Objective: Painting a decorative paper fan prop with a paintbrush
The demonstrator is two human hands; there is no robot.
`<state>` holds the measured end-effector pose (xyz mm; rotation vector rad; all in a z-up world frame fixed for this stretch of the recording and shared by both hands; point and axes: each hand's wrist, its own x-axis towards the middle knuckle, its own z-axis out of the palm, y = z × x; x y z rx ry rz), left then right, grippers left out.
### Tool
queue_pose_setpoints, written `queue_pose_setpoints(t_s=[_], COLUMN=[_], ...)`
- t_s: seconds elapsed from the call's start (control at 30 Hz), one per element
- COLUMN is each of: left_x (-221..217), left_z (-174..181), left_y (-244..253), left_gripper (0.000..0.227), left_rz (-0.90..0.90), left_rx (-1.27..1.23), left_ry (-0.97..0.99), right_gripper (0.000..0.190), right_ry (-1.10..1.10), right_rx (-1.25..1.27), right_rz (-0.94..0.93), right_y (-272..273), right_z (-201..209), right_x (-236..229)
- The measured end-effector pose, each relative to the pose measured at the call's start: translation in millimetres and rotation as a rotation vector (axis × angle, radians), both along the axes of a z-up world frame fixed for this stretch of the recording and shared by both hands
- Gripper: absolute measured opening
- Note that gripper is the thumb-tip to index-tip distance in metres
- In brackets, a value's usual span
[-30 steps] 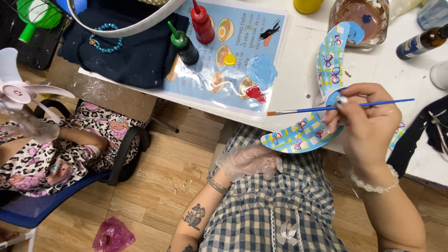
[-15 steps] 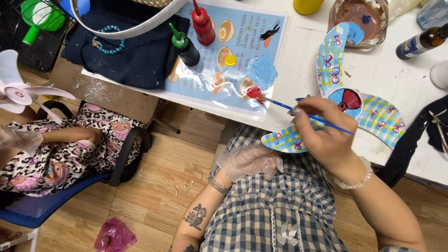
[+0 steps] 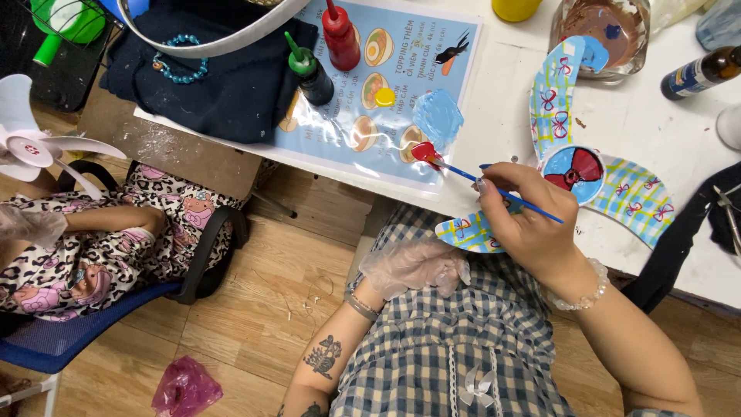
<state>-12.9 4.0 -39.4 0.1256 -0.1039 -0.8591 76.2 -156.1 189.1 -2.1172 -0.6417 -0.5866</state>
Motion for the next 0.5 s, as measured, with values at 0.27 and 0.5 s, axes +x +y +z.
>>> queue_pose_setpoints(t_s=[0.27,0.5], left_x=[2,0], left_z=[28,8], left_y=[4,0], left_gripper=[0.040,0.041], left_rz=[0.011,-0.009], left_rx=[0.018,0.029], left_ry=[0.019,0.009], right_gripper=[0.007,0.008], right_ry=[-0.015,-0.004], right_rx=[-0.022,-0.008], right_rz=[-0.006,-0.024], right_y=[-5,-8], right_z=[3,8], right_x=[-3,-3])
